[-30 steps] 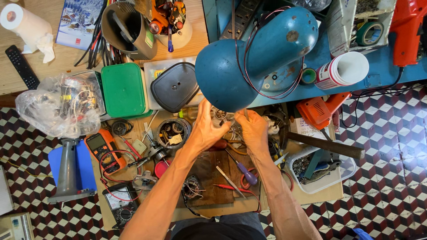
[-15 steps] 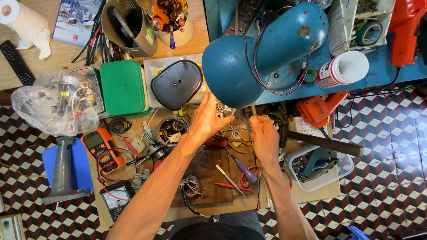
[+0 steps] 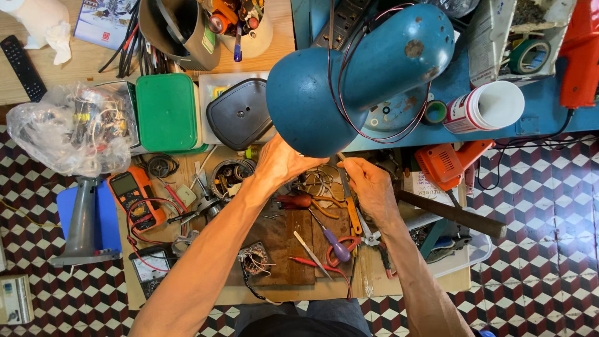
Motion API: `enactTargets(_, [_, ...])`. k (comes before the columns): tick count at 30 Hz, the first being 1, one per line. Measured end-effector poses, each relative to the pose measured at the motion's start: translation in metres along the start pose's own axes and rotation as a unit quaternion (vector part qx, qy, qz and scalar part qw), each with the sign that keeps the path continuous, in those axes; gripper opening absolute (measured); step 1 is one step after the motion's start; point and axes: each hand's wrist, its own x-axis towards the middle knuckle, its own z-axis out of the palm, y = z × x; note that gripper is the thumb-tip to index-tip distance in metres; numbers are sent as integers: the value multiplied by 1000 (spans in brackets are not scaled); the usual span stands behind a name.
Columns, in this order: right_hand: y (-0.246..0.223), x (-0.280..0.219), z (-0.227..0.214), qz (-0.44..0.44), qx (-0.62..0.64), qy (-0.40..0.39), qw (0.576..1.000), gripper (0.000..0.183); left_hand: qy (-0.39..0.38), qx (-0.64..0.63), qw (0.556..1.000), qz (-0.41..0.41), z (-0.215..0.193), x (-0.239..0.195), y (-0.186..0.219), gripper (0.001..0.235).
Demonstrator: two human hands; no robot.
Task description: The person disassembles and reassembles small electrical components on a cluttered workbench. They use pliers and a screwdriver to manipulate wires and metal parts, then place the components under a blue lamp for closer inspection and adjustment.
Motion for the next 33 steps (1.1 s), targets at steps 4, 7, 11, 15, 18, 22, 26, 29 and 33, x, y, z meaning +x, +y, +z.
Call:
enactTargets(4, [10, 9, 2, -20, -22, -8, 1000, 32, 4, -1, 1000, 15, 5, 1, -1, 88])
enactTargets(7, [14, 12, 4, -16, -31, -9, 999, 32, 5, 6, 1000, 24, 5, 3, -3, 87])
enactTargets(11, [15, 9, 2, 31, 43, -39, 998, 34, 6, 10, 999, 33, 4, 6, -6, 86])
enactTargets(15, [19, 6, 5, 38, 61, -34, 997, 34, 8, 6, 999, 34, 4, 7, -9, 85])
enactTargets(18, [20, 5, 8, 34, 70, -31, 996, 34, 9, 6, 999, 35, 3, 7, -9, 85])
enactTargets(22, [17, 5, 5, 32, 58, -40, 997, 33, 9, 7, 999, 41, 4, 8, -6, 84])
enactTargets(26, [10, -1, 4, 36, 30, -47, 998, 31, 4, 3, 998, 55, 3, 6, -6, 82])
enactTargets(29, [8, -7, 9, 34, 23, -10, 999, 30, 0, -6, 997, 83, -1, 5, -8, 82])
enactTargets(33, [11, -11, 16, 55, 13, 7, 998, 31, -1, -37, 995, 96, -9, 1, -10, 81])
